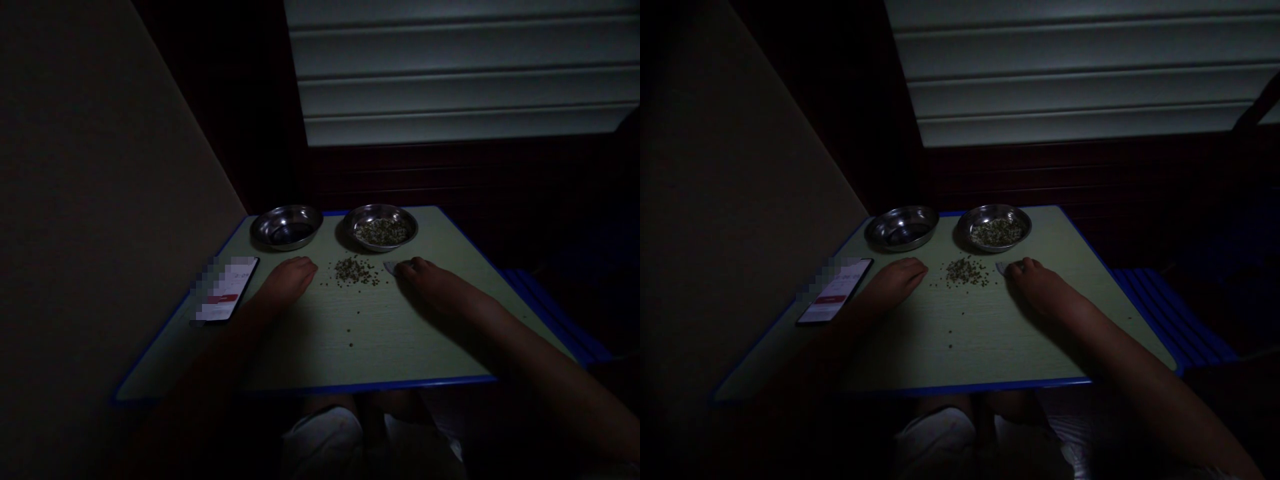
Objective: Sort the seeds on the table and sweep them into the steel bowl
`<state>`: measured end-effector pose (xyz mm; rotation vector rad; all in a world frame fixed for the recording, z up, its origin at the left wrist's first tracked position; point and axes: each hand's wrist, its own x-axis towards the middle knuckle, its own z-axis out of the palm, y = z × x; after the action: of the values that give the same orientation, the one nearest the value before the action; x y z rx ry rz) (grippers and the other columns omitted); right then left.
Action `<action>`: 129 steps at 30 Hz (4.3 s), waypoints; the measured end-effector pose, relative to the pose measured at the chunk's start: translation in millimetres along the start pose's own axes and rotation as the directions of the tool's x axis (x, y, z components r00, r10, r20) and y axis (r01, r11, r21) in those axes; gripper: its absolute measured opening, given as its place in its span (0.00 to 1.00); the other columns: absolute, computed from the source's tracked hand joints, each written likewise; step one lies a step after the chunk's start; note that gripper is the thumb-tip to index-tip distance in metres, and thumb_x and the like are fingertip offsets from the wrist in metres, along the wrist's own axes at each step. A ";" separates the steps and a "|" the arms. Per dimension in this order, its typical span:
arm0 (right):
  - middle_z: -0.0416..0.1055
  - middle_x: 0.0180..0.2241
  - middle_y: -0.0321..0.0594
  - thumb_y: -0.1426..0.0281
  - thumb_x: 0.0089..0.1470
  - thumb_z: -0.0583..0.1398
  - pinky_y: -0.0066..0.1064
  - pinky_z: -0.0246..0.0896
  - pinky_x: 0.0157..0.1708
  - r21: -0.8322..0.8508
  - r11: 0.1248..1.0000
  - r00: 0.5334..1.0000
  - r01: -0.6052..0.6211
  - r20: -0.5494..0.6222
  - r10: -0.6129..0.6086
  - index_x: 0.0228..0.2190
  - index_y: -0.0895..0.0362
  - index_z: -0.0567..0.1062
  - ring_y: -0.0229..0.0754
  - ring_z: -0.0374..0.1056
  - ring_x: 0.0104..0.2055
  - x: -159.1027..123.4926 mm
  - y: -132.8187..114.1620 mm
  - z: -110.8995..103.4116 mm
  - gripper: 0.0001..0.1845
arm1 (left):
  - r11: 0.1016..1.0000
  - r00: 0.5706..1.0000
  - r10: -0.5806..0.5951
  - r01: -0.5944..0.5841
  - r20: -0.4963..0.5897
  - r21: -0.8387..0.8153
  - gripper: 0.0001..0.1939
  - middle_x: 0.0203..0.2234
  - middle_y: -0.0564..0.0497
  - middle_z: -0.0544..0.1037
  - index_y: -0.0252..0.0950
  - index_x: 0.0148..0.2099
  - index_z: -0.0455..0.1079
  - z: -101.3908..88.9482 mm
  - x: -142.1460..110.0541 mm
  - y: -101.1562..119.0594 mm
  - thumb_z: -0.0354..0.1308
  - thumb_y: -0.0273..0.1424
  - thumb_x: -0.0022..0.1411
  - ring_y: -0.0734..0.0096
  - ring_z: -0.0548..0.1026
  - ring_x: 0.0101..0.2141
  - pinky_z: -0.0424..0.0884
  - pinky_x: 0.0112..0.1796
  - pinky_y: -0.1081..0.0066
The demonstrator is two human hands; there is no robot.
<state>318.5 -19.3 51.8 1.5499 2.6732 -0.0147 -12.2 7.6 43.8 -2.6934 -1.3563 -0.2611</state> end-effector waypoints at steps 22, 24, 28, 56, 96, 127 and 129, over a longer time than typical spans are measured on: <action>0.75 0.33 0.55 0.70 0.57 0.48 0.32 0.53 0.24 -0.019 0.987 0.982 -0.157 -0.111 0.154 0.40 0.60 0.69 0.49 0.71 0.29 6.5 -4.4 -16.3 0.14 | 0.999 1.000 -0.015 0.015 0.017 0.028 0.14 0.36 0.44 0.75 0.33 0.40 0.71 -0.7 -1.8 -7.5 0.44 0.28 0.65 0.63 0.73 0.39 0.68 0.41 0.65; 0.75 0.34 0.54 0.70 0.56 0.49 0.32 0.54 0.24 0.027 0.991 0.984 -0.133 -0.115 0.135 0.42 0.59 0.70 0.49 0.71 0.29 8.0 1.5 -15.8 0.14 | 0.999 1.000 -0.007 0.006 0.028 0.033 0.14 0.37 0.43 0.76 0.33 0.40 0.71 -0.3 -1.6 -9.8 0.44 0.29 0.65 0.62 0.73 0.39 0.67 0.42 0.64; 0.77 0.38 0.47 0.72 0.57 0.50 0.31 0.60 0.31 0.147 0.988 0.988 -0.048 -0.141 0.068 0.48 0.56 0.69 0.46 0.72 0.35 14.5 17.4 -20.0 0.18 | 1.000 0.998 0.000 -0.002 0.057 0.030 0.14 0.37 0.43 0.77 0.32 0.40 0.72 -0.1 -1.2 -8.7 0.45 0.27 0.65 0.62 0.73 0.40 0.68 0.43 0.64; 0.73 0.47 0.46 0.76 0.58 0.55 0.40 0.61 0.50 0.215 0.905 0.916 0.368 -0.249 -0.314 0.50 0.56 0.72 0.45 0.68 0.48 12.8 4.3 -1.2 0.19 | 0.988 0.999 -0.040 0.045 0.037 -0.146 0.18 0.47 0.41 0.72 0.28 0.51 0.67 8.8 -19.2 -13.5 0.43 0.32 0.68 0.62 0.68 0.47 0.65 0.49 0.64; 0.74 0.45 0.47 0.74 0.59 0.54 0.41 0.62 0.47 0.209 0.910 0.911 0.357 -0.291 -0.291 0.48 0.57 0.74 0.45 0.69 0.46 17.3 6.9 -0.8 0.16 | 0.994 1.000 -0.013 0.014 0.012 -0.111 0.18 0.47 0.38 0.72 0.27 0.50 0.68 10.0 -18.2 -13.7 0.43 0.31 0.67 0.60 0.69 0.47 0.67 0.49 0.61; 0.72 0.48 0.43 0.76 0.58 0.55 0.41 0.59 0.50 0.227 0.898 0.916 0.376 -0.235 -0.324 0.49 0.52 0.73 0.43 0.67 0.48 1.4 9.1 -16.9 0.19 | 0.996 0.999 -0.025 0.027 0.019 -0.089 0.16 0.46 0.40 0.73 0.29 0.49 0.68 10.5 -16.5 -13.4 0.44 0.31 0.67 0.59 0.69 0.47 0.67 0.48 0.60; 0.73 0.47 0.42 0.76 0.57 0.55 0.39 0.59 0.49 0.233 0.902 0.922 0.363 -0.230 -0.312 0.49 0.51 0.73 0.43 0.68 0.46 -1.1 8.9 -19.8 0.19 | 0.996 0.999 -0.026 0.028 0.020 -0.087 0.17 0.46 0.40 0.72 0.29 0.49 0.68 9.9 -16.5 -13.1 0.44 0.31 0.67 0.59 0.69 0.47 0.67 0.48 0.59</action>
<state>326.0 -15.2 71.8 1.1639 3.1760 -0.2743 -31.4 4.2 31.0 -2.7563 -1.4199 -0.3060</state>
